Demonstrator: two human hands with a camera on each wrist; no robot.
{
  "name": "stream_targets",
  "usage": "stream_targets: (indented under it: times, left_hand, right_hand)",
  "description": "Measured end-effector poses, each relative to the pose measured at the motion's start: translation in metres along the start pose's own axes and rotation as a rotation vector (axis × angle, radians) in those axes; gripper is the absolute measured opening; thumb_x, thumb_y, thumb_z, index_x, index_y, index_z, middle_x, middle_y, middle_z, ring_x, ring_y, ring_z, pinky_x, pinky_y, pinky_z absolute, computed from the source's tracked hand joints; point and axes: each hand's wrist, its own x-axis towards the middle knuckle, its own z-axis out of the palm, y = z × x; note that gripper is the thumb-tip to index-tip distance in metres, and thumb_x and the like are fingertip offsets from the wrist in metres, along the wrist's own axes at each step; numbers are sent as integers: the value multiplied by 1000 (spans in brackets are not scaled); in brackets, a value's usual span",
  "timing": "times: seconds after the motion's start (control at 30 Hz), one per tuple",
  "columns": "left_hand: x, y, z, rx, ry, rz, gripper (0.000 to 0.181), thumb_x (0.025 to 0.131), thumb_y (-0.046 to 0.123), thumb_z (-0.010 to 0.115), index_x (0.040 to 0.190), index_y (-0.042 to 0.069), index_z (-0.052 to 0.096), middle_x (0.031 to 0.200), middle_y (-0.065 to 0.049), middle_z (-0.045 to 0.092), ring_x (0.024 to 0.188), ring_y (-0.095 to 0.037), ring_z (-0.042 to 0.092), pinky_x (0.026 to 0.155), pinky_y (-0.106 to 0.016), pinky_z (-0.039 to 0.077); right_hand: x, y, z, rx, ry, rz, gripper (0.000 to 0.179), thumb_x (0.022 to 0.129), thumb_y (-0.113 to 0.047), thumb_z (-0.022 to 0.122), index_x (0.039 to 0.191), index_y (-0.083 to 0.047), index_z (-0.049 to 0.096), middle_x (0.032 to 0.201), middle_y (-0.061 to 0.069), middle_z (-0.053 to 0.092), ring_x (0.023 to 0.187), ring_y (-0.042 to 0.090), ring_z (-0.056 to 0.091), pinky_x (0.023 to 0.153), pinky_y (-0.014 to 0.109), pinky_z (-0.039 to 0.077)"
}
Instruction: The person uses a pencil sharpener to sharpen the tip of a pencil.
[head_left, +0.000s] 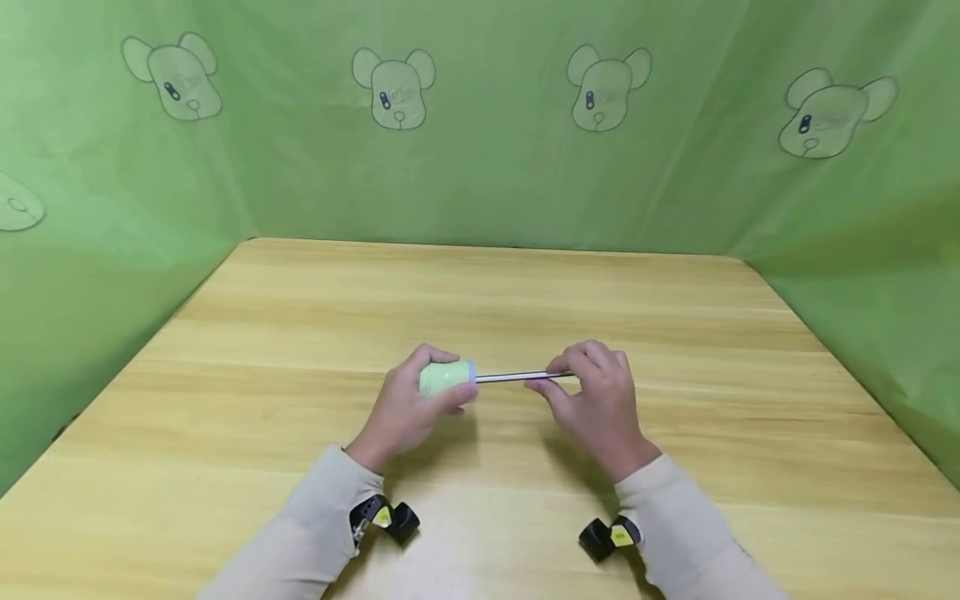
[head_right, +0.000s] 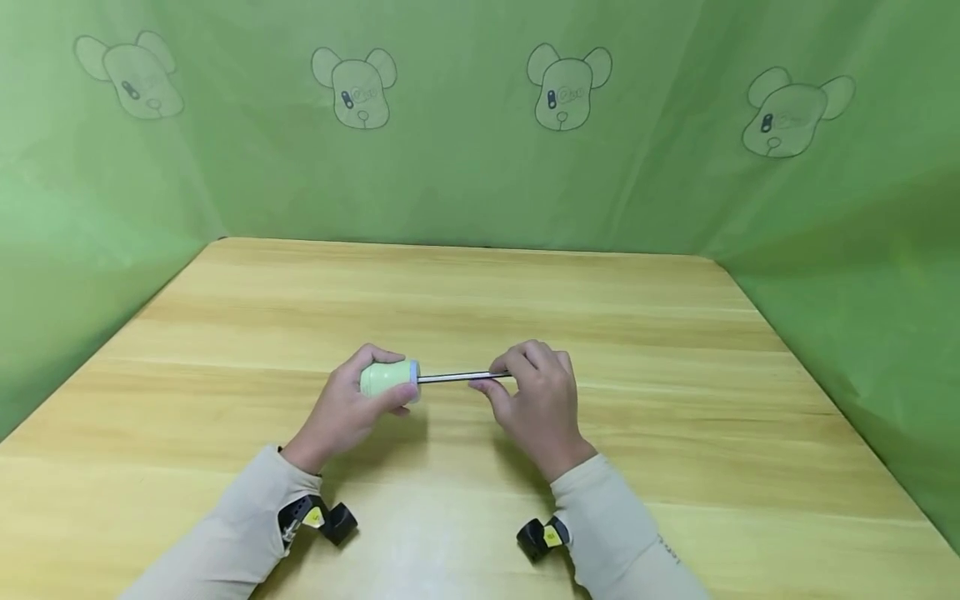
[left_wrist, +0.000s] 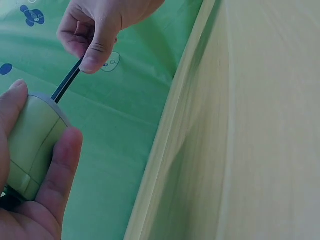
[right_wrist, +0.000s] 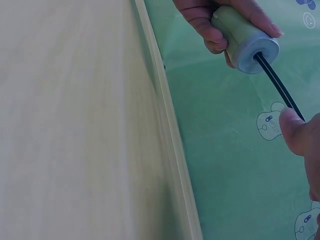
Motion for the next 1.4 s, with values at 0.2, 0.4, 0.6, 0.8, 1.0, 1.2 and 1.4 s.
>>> stream_targets:
  times: [0.2, 0.4, 0.6, 0.8, 1.0, 1.2, 1.4]
  left_hand:
    - [1, 1, 2, -10, -30, 2, 41, 86, 17, 75, 119, 1, 56, 92, -16, 64, 70, -22, 69, 65, -46, 58]
    - [0, 2, 1, -7, -20, -3, 41, 85, 16, 76, 118, 1, 57, 91, -15, 64, 70, -22, 69, 63, -45, 57]
    - [1, 1, -2, 17, -34, 24, 38, 85, 16, 76, 115, 1, 57, 92, -15, 63, 70, -21, 68, 62, -46, 57]
    - [3, 0, -2, 58, -31, 34, 39, 83, 16, 78, 114, 3, 58, 94, -14, 63, 70, -20, 66, 59, -37, 56]
    - [2, -1, -3, 102, -23, 62, 39, 81, 15, 79, 112, 4, 59, 94, -13, 62, 71, -22, 62, 56, -34, 55]
    - [4, -1, 0, 71, -2, 45, 39, 83, 15, 78, 115, 2, 58, 94, -14, 63, 70, -22, 65, 58, -38, 57]
    - [6, -2, 2, -92, 23, -24, 36, 86, 7, 73, 116, -4, 55, 101, -22, 59, 72, -30, 68, 67, -42, 60]
  right_hand:
    - [-2, 3, -3, 16, 30, -65, 31, 55, -9, 92, 68, -3, 64, 67, 5, 55, 59, 21, 54, 60, 36, 36]
    - [-2, 7, -2, 41, 7, -92, 30, 56, -13, 91, 68, -3, 66, 66, 4, 54, 54, 19, 50, 56, 34, 37]
    - [-1, 10, 1, 72, -18, -83, 32, 53, -12, 93, 67, -7, 65, 64, -1, 54, 50, 10, 42, 46, 23, 33]
    - [-2, 8, -2, 63, -140, 31, 31, 57, -11, 93, 65, -9, 64, 61, -3, 51, 52, 3, 40, 42, 19, 33]
    - [1, 3, -4, 54, -284, 187, 26, 66, -15, 90, 64, -14, 64, 61, -9, 50, 53, 5, 41, 44, 24, 35]
    - [1, 5, -1, -11, -173, 126, 26, 63, -19, 91, 70, -7, 69, 67, 1, 61, 61, 19, 56, 64, 37, 43]
    - [0, 6, 3, 17, -11, 7, 43, 75, -45, 78, 78, -3, 68, 77, 9, 60, 71, 27, 58, 69, 45, 40]
